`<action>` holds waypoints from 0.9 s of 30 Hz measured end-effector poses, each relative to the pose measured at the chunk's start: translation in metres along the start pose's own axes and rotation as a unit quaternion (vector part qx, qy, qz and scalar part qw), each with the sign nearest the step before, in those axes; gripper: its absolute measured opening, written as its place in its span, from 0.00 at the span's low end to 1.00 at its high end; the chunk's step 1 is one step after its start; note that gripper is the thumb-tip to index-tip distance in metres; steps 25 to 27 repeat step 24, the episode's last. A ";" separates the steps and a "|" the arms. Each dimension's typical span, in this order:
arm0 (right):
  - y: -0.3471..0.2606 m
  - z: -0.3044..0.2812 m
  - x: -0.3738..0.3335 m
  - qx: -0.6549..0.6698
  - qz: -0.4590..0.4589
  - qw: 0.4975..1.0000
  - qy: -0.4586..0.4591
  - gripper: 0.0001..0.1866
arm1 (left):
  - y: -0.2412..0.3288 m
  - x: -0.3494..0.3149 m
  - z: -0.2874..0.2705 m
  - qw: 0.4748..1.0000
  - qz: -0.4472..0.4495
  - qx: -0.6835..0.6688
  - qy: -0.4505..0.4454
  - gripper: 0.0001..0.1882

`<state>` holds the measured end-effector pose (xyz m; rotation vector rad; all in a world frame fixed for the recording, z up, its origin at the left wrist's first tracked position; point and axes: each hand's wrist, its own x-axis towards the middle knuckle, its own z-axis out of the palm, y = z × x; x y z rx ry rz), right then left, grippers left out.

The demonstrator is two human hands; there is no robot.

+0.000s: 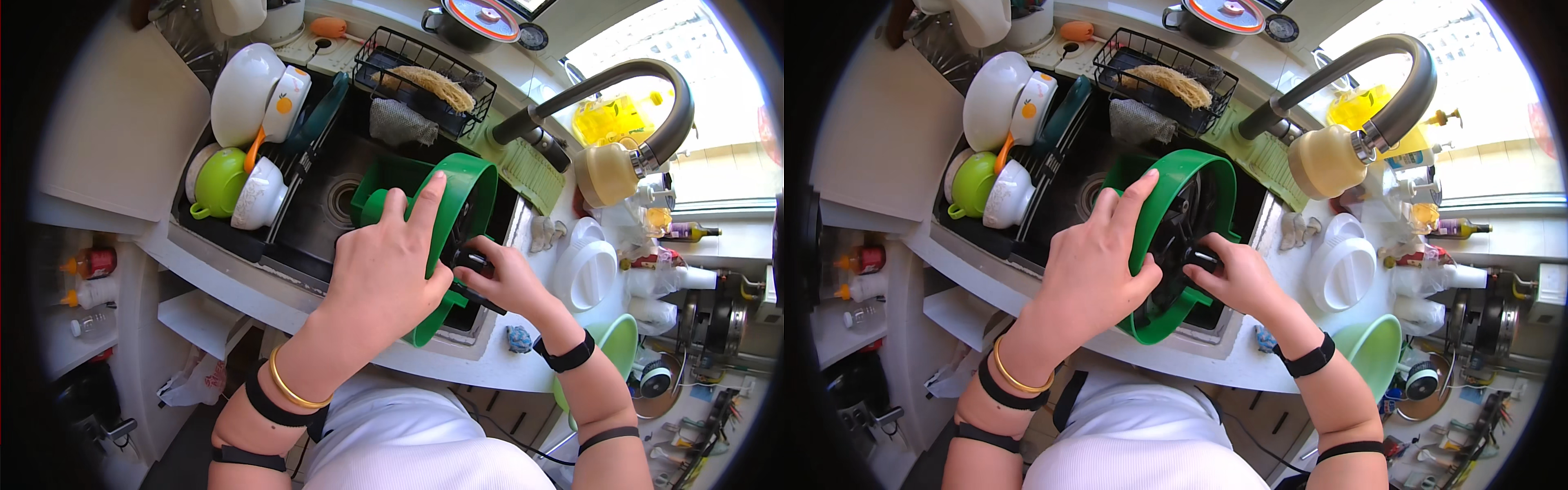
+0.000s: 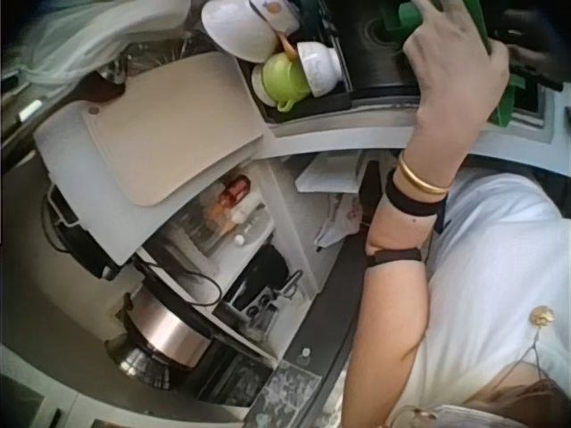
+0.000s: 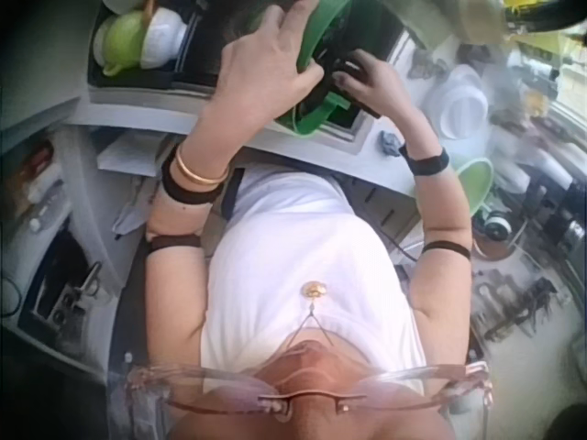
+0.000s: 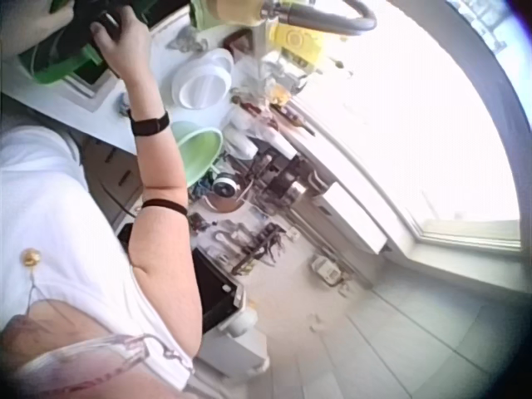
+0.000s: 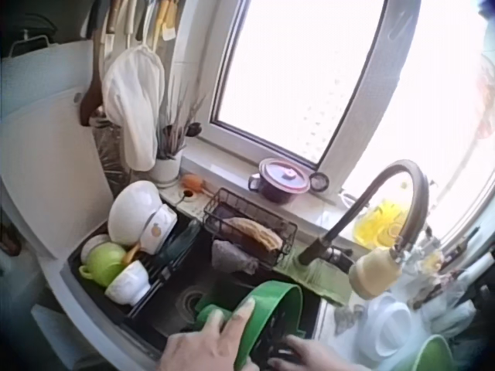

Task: Manually washing clothes in a basin, then cleaning a vegetable spinner at the kitchen sink.

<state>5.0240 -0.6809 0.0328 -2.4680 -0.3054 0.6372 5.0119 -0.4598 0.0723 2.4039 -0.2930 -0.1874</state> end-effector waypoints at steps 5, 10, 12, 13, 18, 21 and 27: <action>0.006 -0.002 -0.001 0.076 0.030 0.996 -0.032 0.21 | 0.000 0.001 0.001 1.000 0.009 0.002 0.012 0.38; -0.008 -0.005 0.006 0.018 0.042 0.999 -0.028 0.20 | 0.001 0.002 0.002 0.999 0.014 0.040 0.010 0.41; -0.011 -0.004 0.009 -0.009 0.046 0.999 -0.021 0.20 | 0.005 0.004 0.001 0.999 0.006 0.045 -0.003 0.41; -0.009 -0.004 0.011 -0.037 0.023 0.999 -0.014 0.20 | 0.007 0.005 0.000 0.997 -0.008 0.072 -0.016 0.42; -0.014 -0.002 0.012 -0.109 -0.019 0.994 0.006 0.20 | 0.009 0.008 0.002 0.991 -0.029 0.127 -0.016 0.45; -0.018 0.000 0.013 -0.156 -0.021 0.987 -0.009 0.21 | 0.011 0.008 -0.003 0.988 -0.060 0.139 -0.029 0.46; -0.020 -0.001 0.014 -0.182 -0.026 0.983 -0.020 0.21 | 0.013 0.010 -0.006 0.985 -0.080 0.144 -0.040 0.45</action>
